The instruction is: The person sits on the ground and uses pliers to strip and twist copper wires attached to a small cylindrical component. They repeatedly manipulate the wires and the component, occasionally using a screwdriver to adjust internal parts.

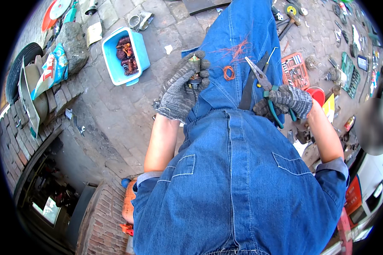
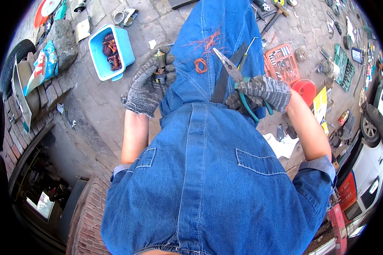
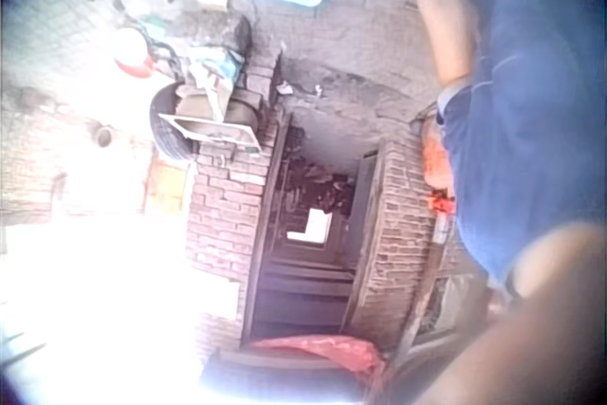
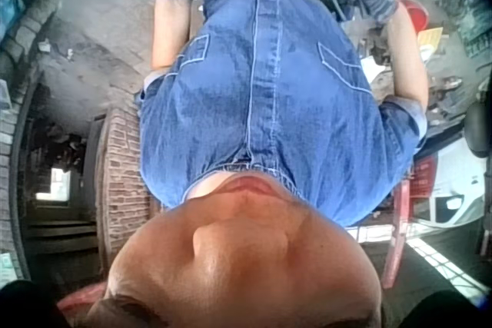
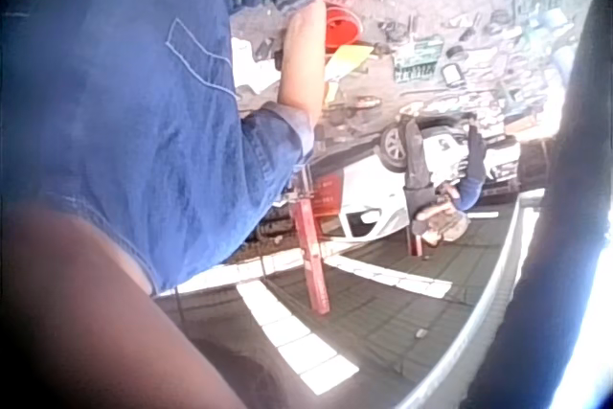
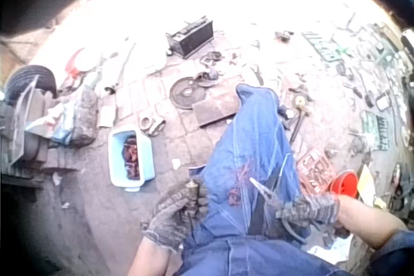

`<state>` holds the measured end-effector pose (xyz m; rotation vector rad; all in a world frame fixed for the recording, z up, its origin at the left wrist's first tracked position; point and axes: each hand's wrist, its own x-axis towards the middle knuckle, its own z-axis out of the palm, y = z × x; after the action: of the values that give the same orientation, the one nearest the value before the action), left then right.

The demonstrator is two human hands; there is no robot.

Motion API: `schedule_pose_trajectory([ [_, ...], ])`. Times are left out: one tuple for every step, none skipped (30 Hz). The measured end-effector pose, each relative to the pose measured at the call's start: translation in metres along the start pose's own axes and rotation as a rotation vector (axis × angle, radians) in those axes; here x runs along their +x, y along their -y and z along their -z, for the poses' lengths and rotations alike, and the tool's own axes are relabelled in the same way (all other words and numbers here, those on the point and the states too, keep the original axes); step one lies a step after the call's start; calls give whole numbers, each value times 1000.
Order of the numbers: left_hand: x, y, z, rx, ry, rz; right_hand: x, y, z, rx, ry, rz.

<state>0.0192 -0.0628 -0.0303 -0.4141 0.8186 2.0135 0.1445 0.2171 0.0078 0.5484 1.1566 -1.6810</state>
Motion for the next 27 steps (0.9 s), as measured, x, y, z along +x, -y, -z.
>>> schedule_pose_trajectory([
  [1,1,-1,3,7,2,-1,2,-2,36,-4,-1],
  [1,1,-2,-3,7,5,-2,2,-3,73,-8,-2],
  [0,2,-4,-7,8,8,-2,1,-2,107,14,-5],
  [1,2,-6,-12,9,10,0,-1,1,140,37,-8],
  [1,3,-7,-3,10,15,1,-4,4,174,59,-11],
  [2,4,-7,7,11,21,3,-8,9,113,53,23],
  [4,5,-8,17,13,27,6,-14,13,51,47,57],
  [7,7,-11,60,14,32,6,-17,16,-9,40,90],
  [10,9,-14,99,10,32,6,-14,15,-49,14,70],
  [14,12,-16,138,7,32,5,-10,14,-88,-12,50],
  [17,14,-17,213,46,-1,4,-7,14,-127,-38,31],
  [22,17,-17,289,91,-32,4,-7,13,-75,-26,40],
  [27,19,-17,366,137,-63,3,-7,13,-22,-14,50],
  [32,21,-18,522,132,-69,3,-7,13,32,-2,60],
  [35,23,-17,646,180,-128,2,-6,13,14,-6,48],
  [39,25,-16,770,227,-189,1,-5,13,-4,-11,36],
  [42,26,-16,893,273,-251,0,-5,13,-22,-15,24],
  [47,23,-13,1081,358,-279,0,-5,15,-40,1,11],
  [50,24,-11,1094,365,-276,0,-6,18,-58,17,-2],
  [52,26,-10,1107,371,-275,0,-6,19,-77,33,-15],
  [54,27,-9,1122,377,-273,-1,-7,18,-26,11,-9],
  [54,26,-10,1086,345,-228,-3,-7,14,24,-10,-2],
  [54,25,-12,1050,312,-185,-3,-7,12,74,-31,4],
  [53,25,-13,1013,279,-142,-4,-7,13,81,-21,4],
  [54,26,-11,1034,258,-169,-4,-7,13,87,-11,4],
  [55,29,-7,1055,237,-196,-4,-6,13,93,0,5],
  [55,29,-7,1078,219,-221,-4,-6,13,87,4,-3],
])
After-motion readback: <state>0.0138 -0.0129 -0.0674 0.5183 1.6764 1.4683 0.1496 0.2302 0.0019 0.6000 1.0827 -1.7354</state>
